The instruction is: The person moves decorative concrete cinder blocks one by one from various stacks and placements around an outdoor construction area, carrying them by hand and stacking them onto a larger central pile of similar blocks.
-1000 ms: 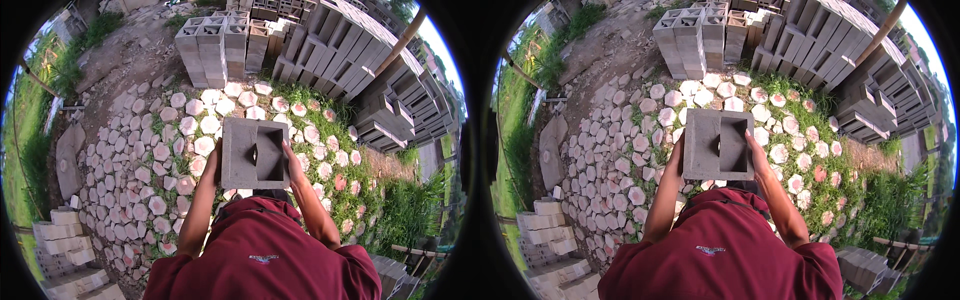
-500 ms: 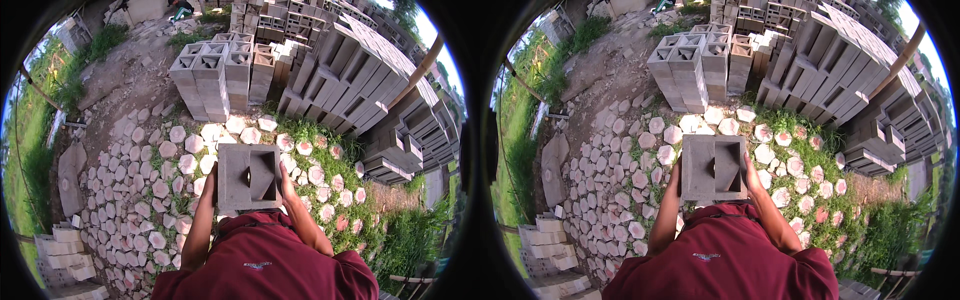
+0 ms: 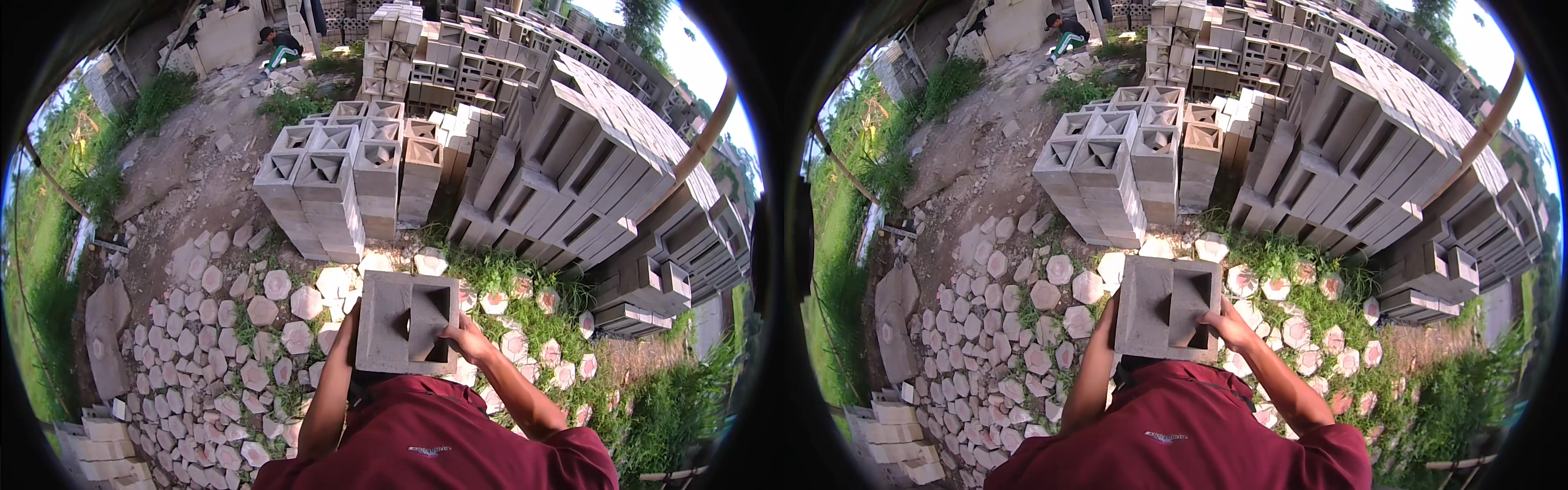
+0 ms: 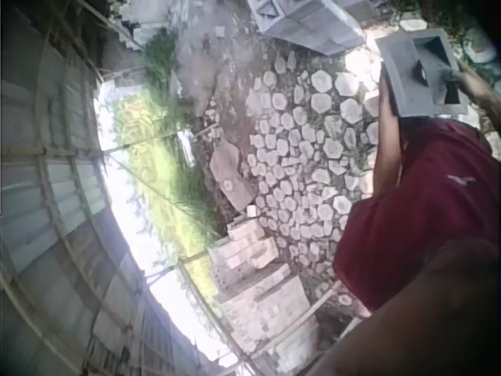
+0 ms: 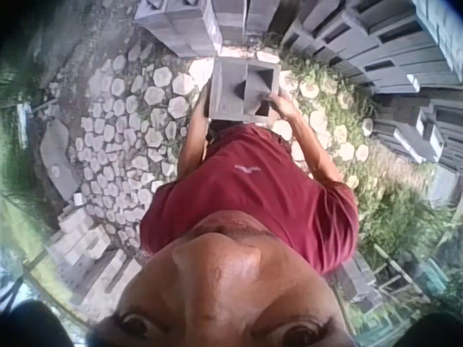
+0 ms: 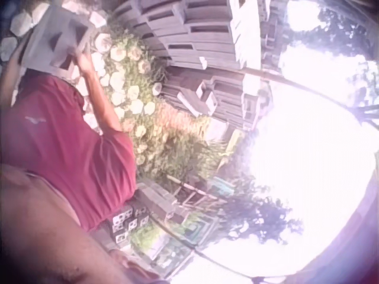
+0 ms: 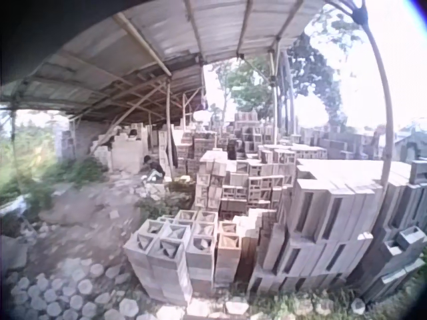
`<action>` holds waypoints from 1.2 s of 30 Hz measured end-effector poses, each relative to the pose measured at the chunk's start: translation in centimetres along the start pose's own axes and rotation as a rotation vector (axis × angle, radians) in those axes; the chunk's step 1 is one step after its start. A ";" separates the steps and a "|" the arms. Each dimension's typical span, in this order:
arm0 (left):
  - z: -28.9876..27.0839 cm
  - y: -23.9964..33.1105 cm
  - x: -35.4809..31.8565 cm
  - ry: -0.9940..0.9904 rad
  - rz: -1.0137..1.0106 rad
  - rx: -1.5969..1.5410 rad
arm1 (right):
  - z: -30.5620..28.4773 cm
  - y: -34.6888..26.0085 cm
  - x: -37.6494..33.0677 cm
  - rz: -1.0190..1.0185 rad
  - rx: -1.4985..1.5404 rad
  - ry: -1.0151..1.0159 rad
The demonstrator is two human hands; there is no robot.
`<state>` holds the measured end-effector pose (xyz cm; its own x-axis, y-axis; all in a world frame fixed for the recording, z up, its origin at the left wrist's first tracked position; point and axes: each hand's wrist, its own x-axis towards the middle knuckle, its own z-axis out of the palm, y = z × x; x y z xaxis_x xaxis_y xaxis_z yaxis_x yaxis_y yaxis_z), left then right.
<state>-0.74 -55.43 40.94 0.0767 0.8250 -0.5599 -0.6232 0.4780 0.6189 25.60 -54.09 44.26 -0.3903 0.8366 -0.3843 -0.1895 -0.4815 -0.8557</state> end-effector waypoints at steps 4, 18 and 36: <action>1.5 5.4 6.1 -0.152 0.073 0.072 | 0.2 -4.6 7.3 0.179 -0.285 0.081; 2.2 27.3 32.9 -0.230 -0.186 0.109 | 0.6 -13.0 35.3 0.124 -0.001 0.053; 8.2 39.1 49.3 0.154 0.003 0.415 | -6.0 -24.5 57.0 0.481 -0.097 -0.153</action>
<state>-14.93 6.39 42.05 -0.0613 0.7869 -0.6140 -0.2551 0.5824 0.7718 13.40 7.00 41.24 -0.5417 0.4751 -0.6934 0.1254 -0.7700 -0.6256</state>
